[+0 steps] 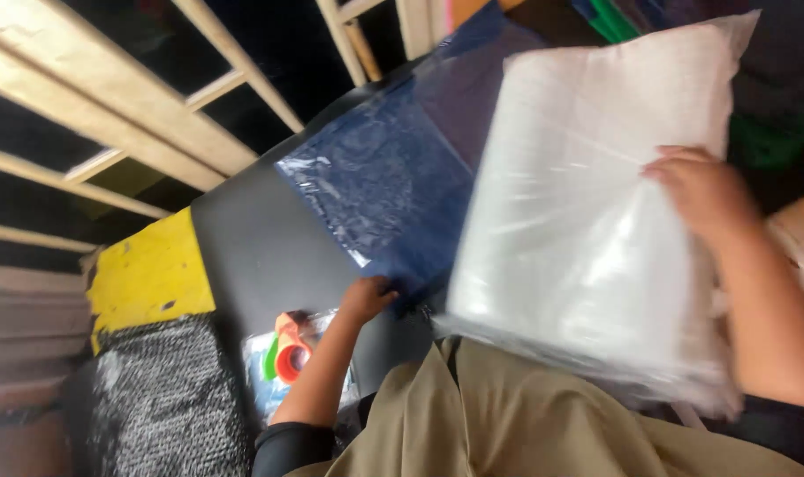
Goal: The person places a white bubble-wrapped item into a blue tote bag, then uses a feather duster to wipe the item and the bag. Finally, the person covers the bag with a black bubble wrap sheet.
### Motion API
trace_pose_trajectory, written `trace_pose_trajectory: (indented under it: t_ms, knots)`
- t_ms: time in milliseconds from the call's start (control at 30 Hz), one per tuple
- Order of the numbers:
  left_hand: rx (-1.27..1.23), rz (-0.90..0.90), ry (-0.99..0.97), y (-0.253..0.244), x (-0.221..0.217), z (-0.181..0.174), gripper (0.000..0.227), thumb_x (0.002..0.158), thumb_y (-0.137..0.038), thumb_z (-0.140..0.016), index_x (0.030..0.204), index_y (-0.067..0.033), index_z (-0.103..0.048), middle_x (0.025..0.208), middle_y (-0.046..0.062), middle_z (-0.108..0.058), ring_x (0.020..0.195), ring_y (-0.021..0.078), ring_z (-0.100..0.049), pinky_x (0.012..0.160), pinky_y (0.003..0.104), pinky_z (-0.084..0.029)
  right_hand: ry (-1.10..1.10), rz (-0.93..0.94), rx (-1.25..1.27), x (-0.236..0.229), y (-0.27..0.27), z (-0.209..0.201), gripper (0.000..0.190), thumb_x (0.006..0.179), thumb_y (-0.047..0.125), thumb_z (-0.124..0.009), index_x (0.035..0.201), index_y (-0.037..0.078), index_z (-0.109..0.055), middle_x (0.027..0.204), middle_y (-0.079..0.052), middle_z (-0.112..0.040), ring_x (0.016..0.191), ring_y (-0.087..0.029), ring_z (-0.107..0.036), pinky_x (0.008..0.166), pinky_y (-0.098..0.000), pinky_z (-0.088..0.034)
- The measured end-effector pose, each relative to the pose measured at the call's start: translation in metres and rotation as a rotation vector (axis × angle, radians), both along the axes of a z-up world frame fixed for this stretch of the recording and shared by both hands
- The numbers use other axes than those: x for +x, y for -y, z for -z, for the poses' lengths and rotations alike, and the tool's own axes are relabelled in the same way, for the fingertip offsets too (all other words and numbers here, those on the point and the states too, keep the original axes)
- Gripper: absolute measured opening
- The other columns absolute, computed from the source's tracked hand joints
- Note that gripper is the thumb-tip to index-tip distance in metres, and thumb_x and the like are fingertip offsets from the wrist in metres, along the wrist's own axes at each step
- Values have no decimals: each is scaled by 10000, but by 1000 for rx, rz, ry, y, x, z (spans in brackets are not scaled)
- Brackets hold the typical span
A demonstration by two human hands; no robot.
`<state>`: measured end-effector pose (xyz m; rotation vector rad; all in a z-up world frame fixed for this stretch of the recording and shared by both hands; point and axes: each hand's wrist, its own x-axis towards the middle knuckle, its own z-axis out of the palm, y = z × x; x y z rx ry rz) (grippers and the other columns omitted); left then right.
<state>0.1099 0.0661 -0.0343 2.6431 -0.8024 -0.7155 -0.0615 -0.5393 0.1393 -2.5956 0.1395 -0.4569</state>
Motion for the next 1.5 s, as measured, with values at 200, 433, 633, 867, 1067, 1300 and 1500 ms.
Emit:
trace_pose_trajectory:
  t_ms: [200,433,633,867,1067,1300,1500]
  knots:
    - [-68,-8,80,66,18,-10,450,905,-472,-645,1242,-177,-689,1124,101,-742,1012,364,-690,800,494,-534,-329,152,-248,-125,104,17,323,1156,223,-519,1078,163,-827,1228,4,-784,1409,-190,-638,1181,-323,-451]
    - [-261,434,277,205,-9,0,621,829,-410,-802,1374,-180,-611,1426,106,-573,1274,373,-571,991,516,-522,-447,406,-230,-66,-56,0,396,898,526,-729,1000,145,-767,975,-125,-756,986,-352,-702,858,-486,-529]
    - [-69,367,229,247,3,57,386,846,-442,-790,1167,-279,-649,1416,-25,-538,1345,324,-523,999,470,-544,-549,464,-281,-42,-117,47,403,934,569,-620,987,172,-668,903,-36,-688,961,-280,-706,812,-432,-566]
    - [-550,-232,-63,236,72,92,292,1064,-395,-534,1221,-154,-584,1141,227,-725,1072,490,-666,934,622,-535,-268,391,30,-95,-117,21,314,1025,353,-601,769,171,-587,663,-13,-560,788,-258,-621,740,-389,-538]
    - [-987,-1211,-661,218,133,37,766,1004,-559,-636,1508,-4,-478,1526,339,-428,1391,465,-469,1142,616,-400,-108,247,122,-146,-123,13,293,948,247,-655,686,153,-564,580,-32,-515,689,-264,-567,679,-383,-499]
    - [-1485,-926,-1143,231,150,-10,607,1044,-573,-469,1261,-59,-708,1233,242,-715,1113,401,-722,1034,584,-541,-254,204,57,-121,-170,35,208,871,246,-708,719,154,-600,643,-85,-612,751,-324,-625,702,-461,-531]
    - [-1229,-812,-908,233,115,-64,774,1005,-721,-514,1519,-142,-502,1468,250,-546,1328,414,-567,1114,629,-438,-333,334,60,-85,-150,54,220,992,295,-601,822,157,-608,739,-31,-635,842,-293,-642,779,-445,-529]
